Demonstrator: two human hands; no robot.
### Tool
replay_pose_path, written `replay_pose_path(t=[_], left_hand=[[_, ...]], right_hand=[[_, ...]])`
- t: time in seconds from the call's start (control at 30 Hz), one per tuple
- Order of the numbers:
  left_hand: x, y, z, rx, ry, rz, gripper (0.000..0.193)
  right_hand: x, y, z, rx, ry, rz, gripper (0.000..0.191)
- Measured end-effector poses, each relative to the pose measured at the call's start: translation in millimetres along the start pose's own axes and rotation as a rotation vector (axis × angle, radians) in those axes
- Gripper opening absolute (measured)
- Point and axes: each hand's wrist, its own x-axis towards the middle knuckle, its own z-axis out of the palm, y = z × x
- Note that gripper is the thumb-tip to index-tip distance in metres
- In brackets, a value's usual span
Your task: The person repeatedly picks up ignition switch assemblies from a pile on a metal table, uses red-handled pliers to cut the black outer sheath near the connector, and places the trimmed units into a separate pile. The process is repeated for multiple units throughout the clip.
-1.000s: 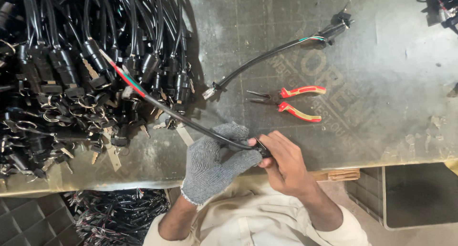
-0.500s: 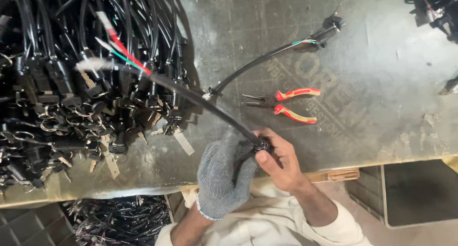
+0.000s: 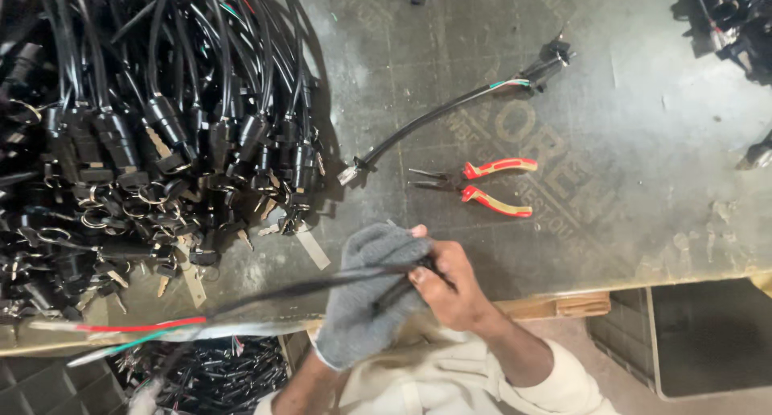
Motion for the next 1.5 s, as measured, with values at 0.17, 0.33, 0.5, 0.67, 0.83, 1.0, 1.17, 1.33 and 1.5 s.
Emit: replay_pose_path(t=[0.17,0.33,0.5,0.67,0.83,1.0,1.17,1.33,1.5], left_hand=[[-16.8,-5.7,-13.7,-0.318,-0.168,-0.165,0.047],[-33.0,-6.1,-6.4,-0.424,-0.151,-0.254,0.038],[-18.9,1.1,10.3,-0.413,-0.041,-0.343,0.029],[5.2,-1.0,13.5,-0.221,-0.031,-0.153,0.047],[-1.9,-18.8,8.5,-0.437,0.154,-0.434,0.042],[-19.8,-20.2,0.4,-0.461,0.162,-0.529,0.029],[-13.4,-10.1,4.3,-0.419,0.104,-0.394,0.026],[-4.5,4.6,-0.2,-0.434,-0.039,-0.15,0.019],[-8.6,32.4,5.3,-0.746,0.056,-0.506,0.04]], right_hand=[[-22.8,31.6,-16.5,0.16,-0.408,0.055,0.03],[-57.9,73.8,-16.1,0.368,-0.436,0.32,0.061],[-39.7,87.7,7.5,0.47,-0.194,-0.112,0.069],[-8.1,37.4,22.5,0.229,0.258,-0.329,0.056],[12.6,-46.2,-6.4,-0.859,0.186,-0.59,0.083],[31.0,-71.7,-60.5,-1.378,0.352,-0.407,0.074],[28.5,-54.7,-70.7,-1.213,0.342,-0.274,0.049],[18.0,-67.3,-51.0,0.394,-0.038,-0.417,0.038],[18.6,-88.9,-21.7,-0.769,0.108,-0.435,0.046]])
